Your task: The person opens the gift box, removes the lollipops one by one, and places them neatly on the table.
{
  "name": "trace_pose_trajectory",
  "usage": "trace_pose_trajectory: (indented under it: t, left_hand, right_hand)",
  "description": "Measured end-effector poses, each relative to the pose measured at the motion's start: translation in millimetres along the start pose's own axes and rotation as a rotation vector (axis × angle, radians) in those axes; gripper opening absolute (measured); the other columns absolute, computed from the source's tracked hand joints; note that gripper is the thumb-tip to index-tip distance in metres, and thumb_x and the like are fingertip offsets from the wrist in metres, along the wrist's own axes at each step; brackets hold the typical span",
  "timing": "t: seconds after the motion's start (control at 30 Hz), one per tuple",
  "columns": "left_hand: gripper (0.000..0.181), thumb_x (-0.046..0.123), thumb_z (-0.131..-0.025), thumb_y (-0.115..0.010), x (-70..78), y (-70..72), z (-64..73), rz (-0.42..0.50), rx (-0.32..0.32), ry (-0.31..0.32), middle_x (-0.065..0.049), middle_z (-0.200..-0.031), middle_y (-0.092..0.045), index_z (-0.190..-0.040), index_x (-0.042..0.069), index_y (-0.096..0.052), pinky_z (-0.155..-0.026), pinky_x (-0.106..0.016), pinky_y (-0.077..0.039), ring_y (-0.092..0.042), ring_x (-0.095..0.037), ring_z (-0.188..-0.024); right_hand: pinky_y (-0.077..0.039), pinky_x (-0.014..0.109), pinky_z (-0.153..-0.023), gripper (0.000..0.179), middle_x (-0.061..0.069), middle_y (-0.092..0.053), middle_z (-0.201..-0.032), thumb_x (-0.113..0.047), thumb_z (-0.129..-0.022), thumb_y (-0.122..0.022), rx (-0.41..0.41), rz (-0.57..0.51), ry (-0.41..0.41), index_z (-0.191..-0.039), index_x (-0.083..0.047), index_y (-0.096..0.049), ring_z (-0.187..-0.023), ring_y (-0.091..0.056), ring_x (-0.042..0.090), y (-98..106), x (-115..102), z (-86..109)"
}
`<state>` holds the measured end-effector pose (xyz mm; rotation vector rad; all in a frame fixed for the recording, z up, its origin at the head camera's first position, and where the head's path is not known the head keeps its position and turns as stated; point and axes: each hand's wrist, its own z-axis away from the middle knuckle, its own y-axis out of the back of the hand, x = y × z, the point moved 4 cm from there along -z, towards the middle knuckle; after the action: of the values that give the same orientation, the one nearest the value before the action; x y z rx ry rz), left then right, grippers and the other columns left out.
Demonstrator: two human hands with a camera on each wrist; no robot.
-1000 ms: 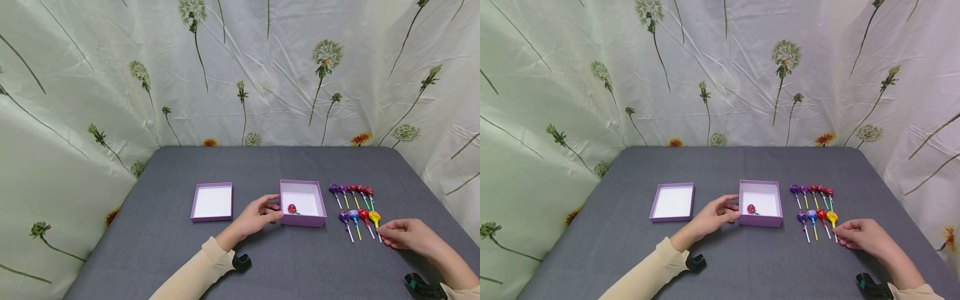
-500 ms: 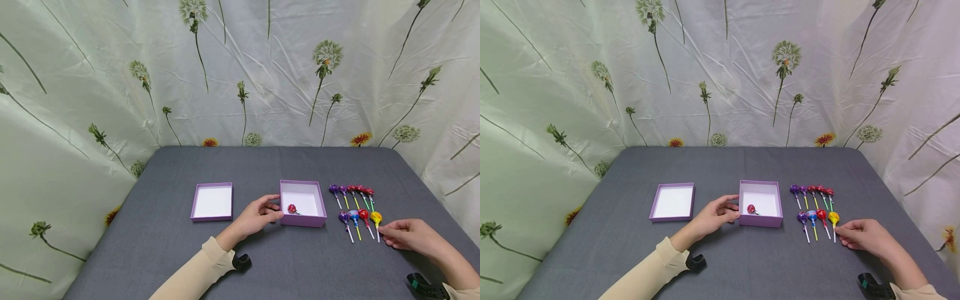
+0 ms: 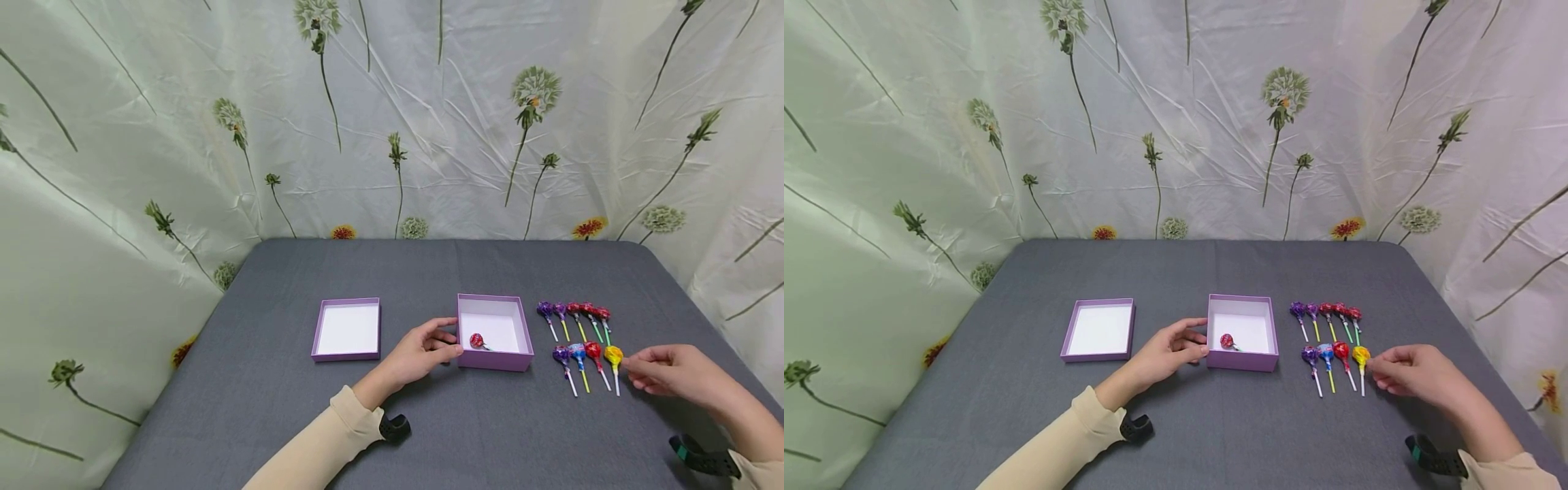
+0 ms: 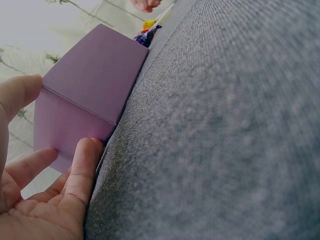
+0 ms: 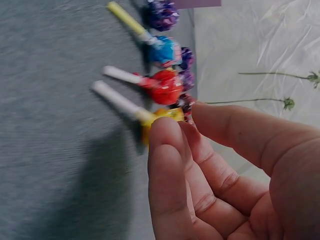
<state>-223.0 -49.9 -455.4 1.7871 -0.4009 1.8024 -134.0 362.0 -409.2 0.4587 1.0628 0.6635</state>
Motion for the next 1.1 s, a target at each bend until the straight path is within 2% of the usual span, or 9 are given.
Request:
trace_pose_trajectory:
  t: [0.3, 0.47, 0.6, 0.93, 1.1]
  left_hand:
    - [0.057, 0.024, -0.101, -0.075, -2.6, 0.2, -1.3, 0.006, -0.009, 0.003, -0.015, -0.133, -0.071, -0.154, 0.015, -0.057, -0.078, -0.028, -0.049, -0.069, -0.007, -0.098]
    - [0.056, 0.024, -0.102, -0.075, -3.1, 0.1, -1.0, 0.004, -0.009, 0.009, -0.014, -0.133, -0.071, -0.154, 0.016, -0.057, -0.077, -0.028, -0.049, -0.069, -0.008, -0.098]
    - [0.056, 0.023, -0.102, -0.075, -2.3, -0.3, -0.4, 0.009, -0.009, 0.010, -0.014, -0.133, -0.071, -0.154, 0.016, -0.057, -0.078, -0.028, -0.050, -0.069, -0.008, -0.100]
    - [0.056, 0.026, -0.102, -0.075, -2.5, 0.5, -2.1, 0.011, -0.015, 0.010, -0.013, -0.133, -0.071, -0.154, 0.018, -0.057, -0.081, -0.028, -0.051, -0.069, -0.008, -0.101]
    - [0.055, 0.025, -0.102, -0.075, -3.1, 1.1, -1.8, 0.010, -0.011, 0.012, -0.013, -0.133, -0.071, -0.154, 0.018, -0.057, -0.081, -0.027, -0.051, -0.069, -0.008, -0.101]
  right_hand:
    - [-0.060, 0.026, -0.074, 0.042, 0.001, -0.078, -0.096, -0.029, -0.114, -0.056, 0.003, 0.081, 0.086, -0.115, 0.009, -0.072, -0.079, -0.069, 0.006, 16, -39, -0.8]
    - [-0.061, 0.024, -0.077, 0.035, 0.003, -0.079, -0.101, -0.022, -0.113, -0.058, -0.038, 0.083, 0.180, -0.117, 0.010, -0.071, -0.083, -0.070, 0.003, 21, -66, -4.3]
    - [-0.060, 0.025, -0.077, 0.032, 0.001, -0.079, -0.099, -0.021, -0.112, -0.059, -0.078, 0.089, 0.232, -0.119, 0.008, -0.070, -0.083, -0.070, 0.003, 19, -89, -9.5]
    - [-0.056, 0.028, -0.071, 0.023, 0.003, -0.073, -0.089, -0.021, -0.107, -0.066, -0.218, 0.058, 0.262, -0.110, 0.001, -0.073, -0.078, -0.067, 0.010, -7, -153, -31.1]
    - [-0.058, 0.026, -0.072, 0.024, 0.002, -0.073, -0.087, -0.018, -0.107, -0.065, -0.310, 0.053, 0.282, -0.109, 0.004, -0.073, -0.079, -0.067, 0.010, -29, -174, -45.8]
